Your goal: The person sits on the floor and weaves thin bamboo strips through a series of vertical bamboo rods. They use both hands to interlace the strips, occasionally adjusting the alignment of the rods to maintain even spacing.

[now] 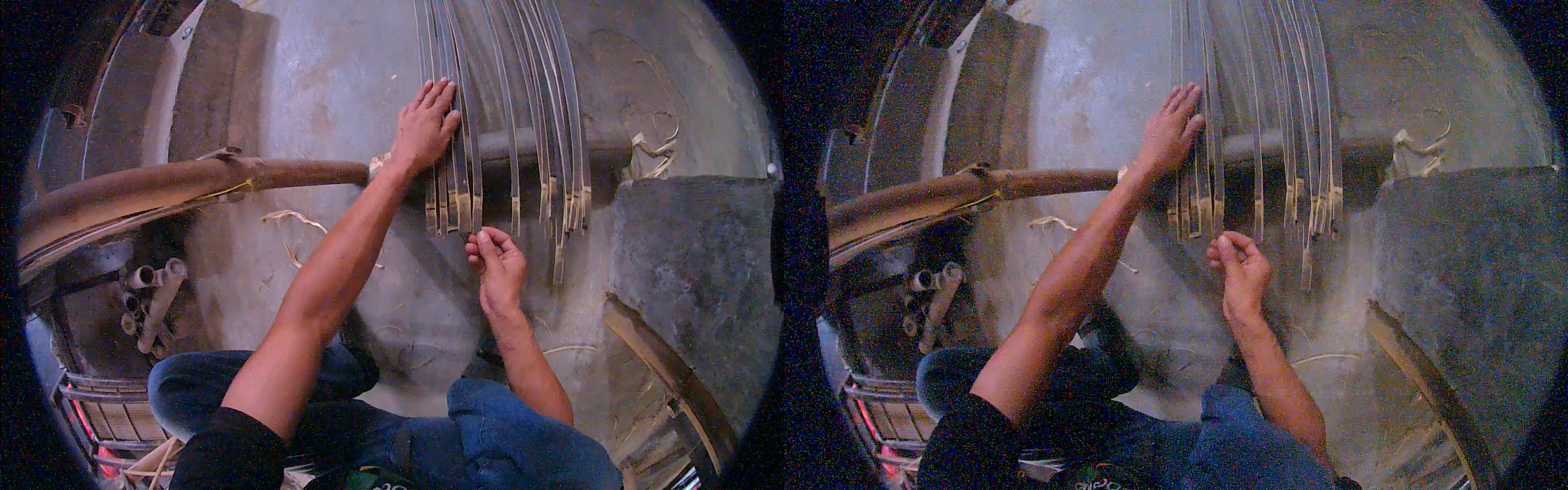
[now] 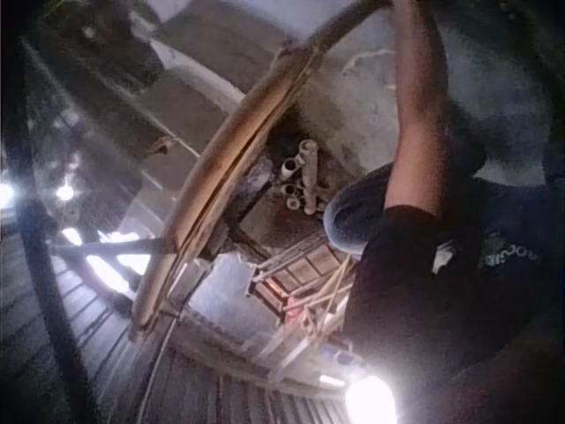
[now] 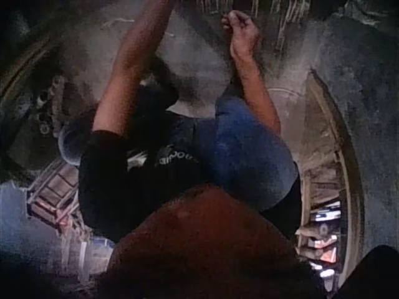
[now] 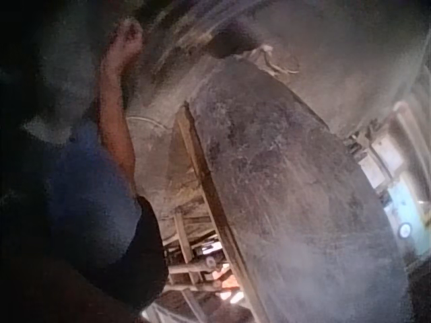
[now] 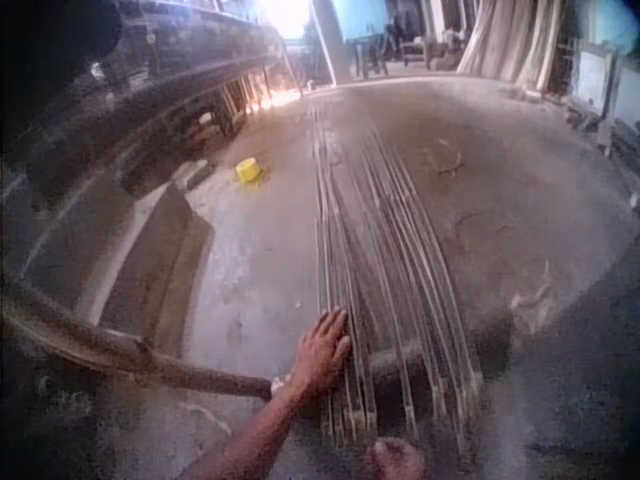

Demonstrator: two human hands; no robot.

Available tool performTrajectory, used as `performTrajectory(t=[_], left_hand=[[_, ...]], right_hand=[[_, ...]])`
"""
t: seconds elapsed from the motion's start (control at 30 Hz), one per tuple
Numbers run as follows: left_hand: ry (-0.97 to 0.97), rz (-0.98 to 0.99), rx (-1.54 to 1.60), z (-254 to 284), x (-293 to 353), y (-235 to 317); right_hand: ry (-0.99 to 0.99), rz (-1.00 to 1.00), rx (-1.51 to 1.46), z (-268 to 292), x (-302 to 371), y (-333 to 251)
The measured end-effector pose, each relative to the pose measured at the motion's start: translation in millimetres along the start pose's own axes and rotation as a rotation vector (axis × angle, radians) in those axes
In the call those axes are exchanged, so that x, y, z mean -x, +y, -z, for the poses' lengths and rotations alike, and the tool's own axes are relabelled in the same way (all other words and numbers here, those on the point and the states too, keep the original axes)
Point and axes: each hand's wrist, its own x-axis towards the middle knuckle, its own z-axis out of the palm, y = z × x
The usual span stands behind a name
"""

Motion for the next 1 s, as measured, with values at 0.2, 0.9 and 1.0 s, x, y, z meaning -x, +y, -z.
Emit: performTrajectory(t=[0.2,0.9,1.0], left_hand=[[0.013,-0.012,0.01,1,0,4],[0.068,-0.06,0.079,5,0,10],[0.081,-0.056,0.095,7,0,10]], right_hand=[[-0.008,0.016,0.006,2,-2,0],[-0.464,0.1,0.257,-54,78,-50],[-0.49,0.139,0.254,-53,79,-48]])
